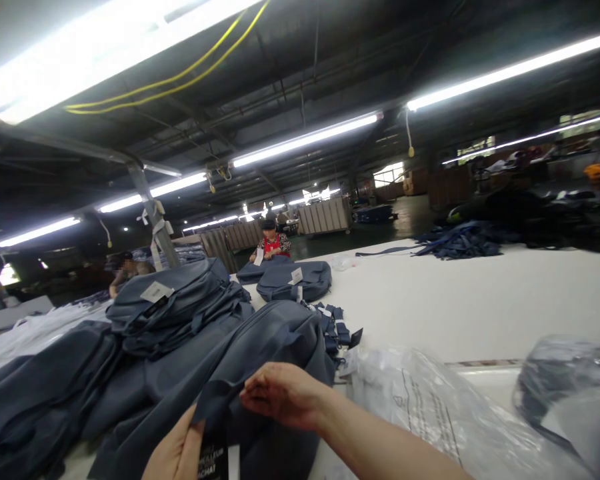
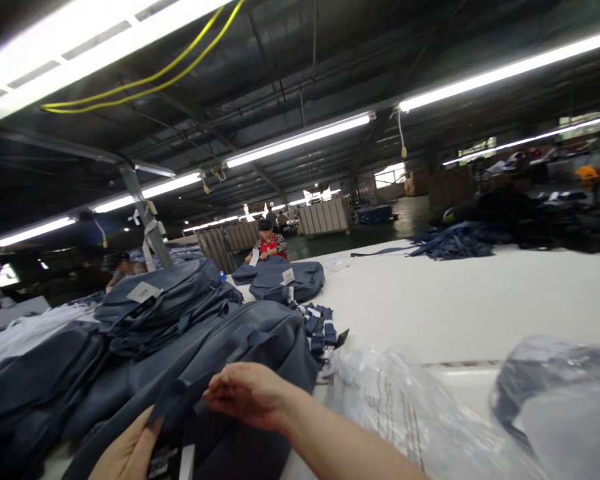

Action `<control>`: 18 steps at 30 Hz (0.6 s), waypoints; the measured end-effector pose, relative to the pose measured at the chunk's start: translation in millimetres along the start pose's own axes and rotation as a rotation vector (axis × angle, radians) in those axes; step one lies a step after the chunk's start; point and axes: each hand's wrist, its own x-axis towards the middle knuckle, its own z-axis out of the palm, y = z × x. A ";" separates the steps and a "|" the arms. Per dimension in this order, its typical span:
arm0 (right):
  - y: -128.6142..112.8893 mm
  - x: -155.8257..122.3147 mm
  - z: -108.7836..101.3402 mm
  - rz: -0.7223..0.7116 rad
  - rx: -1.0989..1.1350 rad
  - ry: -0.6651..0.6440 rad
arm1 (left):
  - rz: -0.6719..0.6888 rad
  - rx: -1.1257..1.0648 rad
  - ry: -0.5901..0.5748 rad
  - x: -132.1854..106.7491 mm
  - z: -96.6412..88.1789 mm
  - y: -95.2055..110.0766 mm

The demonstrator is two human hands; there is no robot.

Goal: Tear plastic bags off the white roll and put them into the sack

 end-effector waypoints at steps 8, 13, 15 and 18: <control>1.9 4.1 -4.5 0.013 0.094 0.065 | -0.109 -0.283 -0.024 0.8 1.0 -12.7; 0.2 3.3 -12.4 -0.028 0.204 -0.024 | -0.178 -0.387 -0.051 2.9 2.7 -23.8; -1.9 2.1 -18.1 -0.028 0.148 -0.033 | -0.220 -0.370 -0.024 6.2 2.2 -29.0; -5.8 -4.6 -21.1 0.028 -0.007 -0.104 | -0.284 -0.209 0.077 15.4 1.1 -37.2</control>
